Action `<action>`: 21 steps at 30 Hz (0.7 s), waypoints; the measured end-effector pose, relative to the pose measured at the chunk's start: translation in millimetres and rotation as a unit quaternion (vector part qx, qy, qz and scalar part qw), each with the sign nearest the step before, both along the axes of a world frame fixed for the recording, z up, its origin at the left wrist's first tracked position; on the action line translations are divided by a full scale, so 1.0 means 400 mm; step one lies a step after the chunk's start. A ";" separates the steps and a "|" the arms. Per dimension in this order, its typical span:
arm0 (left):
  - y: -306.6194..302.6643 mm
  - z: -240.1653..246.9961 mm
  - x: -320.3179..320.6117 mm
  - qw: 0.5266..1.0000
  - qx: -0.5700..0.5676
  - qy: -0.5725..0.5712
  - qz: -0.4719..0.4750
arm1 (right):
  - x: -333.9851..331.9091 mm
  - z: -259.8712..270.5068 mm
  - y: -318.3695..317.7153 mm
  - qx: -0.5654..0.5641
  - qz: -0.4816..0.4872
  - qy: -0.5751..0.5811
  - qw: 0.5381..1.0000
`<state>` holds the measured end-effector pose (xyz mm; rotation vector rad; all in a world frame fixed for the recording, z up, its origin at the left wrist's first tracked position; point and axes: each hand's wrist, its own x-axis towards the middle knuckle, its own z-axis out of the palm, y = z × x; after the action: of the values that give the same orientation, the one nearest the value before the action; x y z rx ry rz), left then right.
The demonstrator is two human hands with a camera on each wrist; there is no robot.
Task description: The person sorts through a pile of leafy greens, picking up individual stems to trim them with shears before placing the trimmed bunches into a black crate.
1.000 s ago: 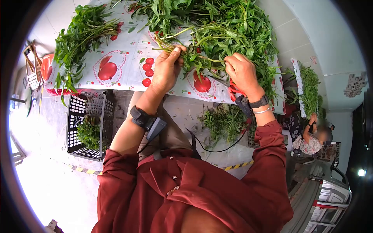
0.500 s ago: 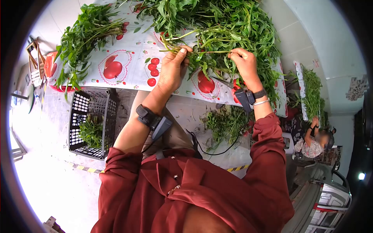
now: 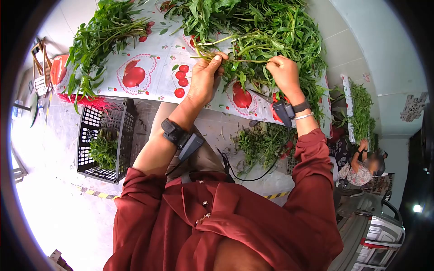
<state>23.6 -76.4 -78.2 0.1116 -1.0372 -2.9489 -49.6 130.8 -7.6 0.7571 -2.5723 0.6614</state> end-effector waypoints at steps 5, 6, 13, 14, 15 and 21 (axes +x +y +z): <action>0.006 0.002 0.000 0.999 0.009 0.023 0.020 | 0.008 0.010 -0.017 0.097 -0.008 0.081 0.992; 0.006 0.003 0.001 0.999 0.011 0.031 0.023 | 0.003 0.013 -0.015 0.098 -0.006 0.081 0.992; 0.005 0.001 0.000 1.000 0.014 0.019 0.008 | -0.029 0.014 0.007 -0.086 -0.055 -0.168 0.981; 0.007 0.003 0.001 1.000 0.020 0.016 0.012 | -0.042 0.001 0.019 -0.139 -0.035 -0.208 0.968; 0.006 0.005 0.003 0.999 0.026 0.014 0.016 | -0.041 0.003 0.011 -0.191 -0.016 -0.248 0.950; 0.000 0.009 0.007 1.000 0.015 0.011 0.008 | -0.014 0.026 -0.002 -0.261 -0.006 -0.325 0.909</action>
<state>26.4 -76.3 -74.4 0.0856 -0.9851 -2.9452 -55.2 129.8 2.7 0.3692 -2.7110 1.7520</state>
